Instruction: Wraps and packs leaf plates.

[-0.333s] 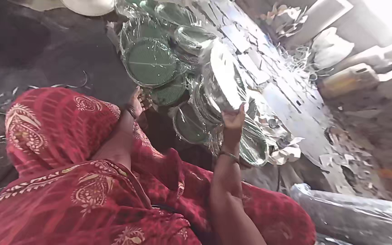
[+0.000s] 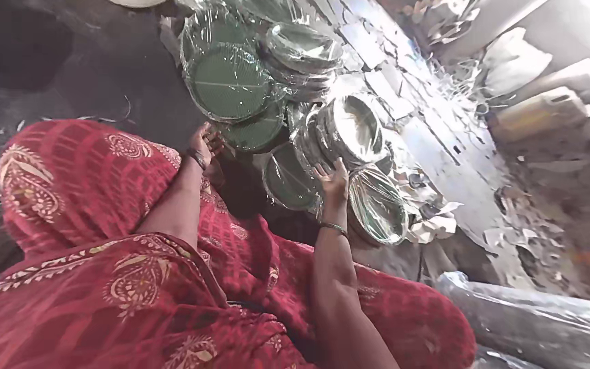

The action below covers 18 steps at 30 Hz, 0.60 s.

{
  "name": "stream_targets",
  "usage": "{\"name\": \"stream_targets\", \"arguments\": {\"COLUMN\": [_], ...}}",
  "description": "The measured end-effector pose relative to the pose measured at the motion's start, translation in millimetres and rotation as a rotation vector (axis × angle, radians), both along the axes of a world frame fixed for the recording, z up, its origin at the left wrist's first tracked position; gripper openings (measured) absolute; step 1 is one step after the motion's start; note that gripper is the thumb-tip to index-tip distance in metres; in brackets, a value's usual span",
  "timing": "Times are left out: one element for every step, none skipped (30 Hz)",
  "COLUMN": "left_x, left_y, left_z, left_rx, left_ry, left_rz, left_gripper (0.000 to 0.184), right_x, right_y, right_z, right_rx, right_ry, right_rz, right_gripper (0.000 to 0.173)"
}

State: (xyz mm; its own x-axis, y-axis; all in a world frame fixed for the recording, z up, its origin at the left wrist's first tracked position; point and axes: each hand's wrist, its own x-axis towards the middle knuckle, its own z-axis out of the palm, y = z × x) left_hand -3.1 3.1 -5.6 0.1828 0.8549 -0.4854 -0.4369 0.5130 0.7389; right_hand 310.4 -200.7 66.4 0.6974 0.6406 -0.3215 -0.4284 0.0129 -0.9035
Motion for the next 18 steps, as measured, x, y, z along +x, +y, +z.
{"name": "stream_targets", "arguments": {"left_x": [1,1,1,1,1,1,1,1,1,0,0,0,1,2,2,1,0,0], "left_y": [1,0,-1,0,0,0,1,0,1,2,2,1,-1,-3,-3,-3,-2,-1], "left_z": [-2,-4,-5,-5,-5,-5,-4,-6,-6,-7,-6,-5,-5,-4,-4,-3,-3,-2], "left_rx": [-0.004,-0.012,-0.02,-0.024,-0.027,-0.029,-0.028,-0.031,-0.031,-0.033,-0.037,-0.042,-0.047,-0.049,-0.044,-0.037,-0.031,-0.028], "left_ry": [0.012,0.023,0.031,0.028,0.023,0.018,0.017,0.017,0.021,0.023,0.027,0.028,0.03,0.034,0.039,0.04,0.041,0.049], "left_rz": [0.001,0.001,-0.001,-0.007,-0.012,-0.014,-0.014,-0.009,-0.003,0.003,0.003,-0.001,-0.002,-0.005,-0.006,-0.006,-0.01,-0.005], "left_gripper": [0.053,0.051,0.05,0.05,0.05,0.05,0.051,0.051,0.05,0.05,0.05,0.05,0.05,0.05,0.05,0.049,0.049,0.048], "right_x": [-4,-7,-7,-6,0,5,7,6,1,-4,-8,-11,-12,-13,-13,-12,-10,-8], "right_y": [-4,-9,-16,-21,-21,-19,-18,-21,-25,-30,-36,-40,-44,-46,-45,-43,-40,-36], "right_z": [-6,-13,-21,-29,-42,-55,-69,-79,-87,-94,-100,-103,-104,-105,-105,-105,-106,-108], "right_rx": [-0.032,-0.07,-0.119,-0.171,-0.23,-0.298,-0.372,-0.462,-0.547,-0.622,-0.686,-0.739,-0.785,-0.829,-0.872,-0.905,-0.926,-0.93], "right_ry": [-0.001,0.001,-0.013,-0.045,-0.09,-0.132,-0.167,-0.198,-0.205,-0.202,-0.203,-0.203,-0.21,-0.241,-0.297,-0.374,-0.465,-0.549], "right_rz": [0.035,0.076,0.134,0.19,0.216,0.21,0.189,0.185,0.201,0.236,0.292,0.359,0.423,0.47,0.51,0.547,0.588,0.634], "right_gripper": [0.06,0.055,0.052,0.051,0.049,0.048,0.047,0.046,0.044,0.041,0.039,0.039,0.04,0.041,0.042,0.044,0.045,0.044]}}
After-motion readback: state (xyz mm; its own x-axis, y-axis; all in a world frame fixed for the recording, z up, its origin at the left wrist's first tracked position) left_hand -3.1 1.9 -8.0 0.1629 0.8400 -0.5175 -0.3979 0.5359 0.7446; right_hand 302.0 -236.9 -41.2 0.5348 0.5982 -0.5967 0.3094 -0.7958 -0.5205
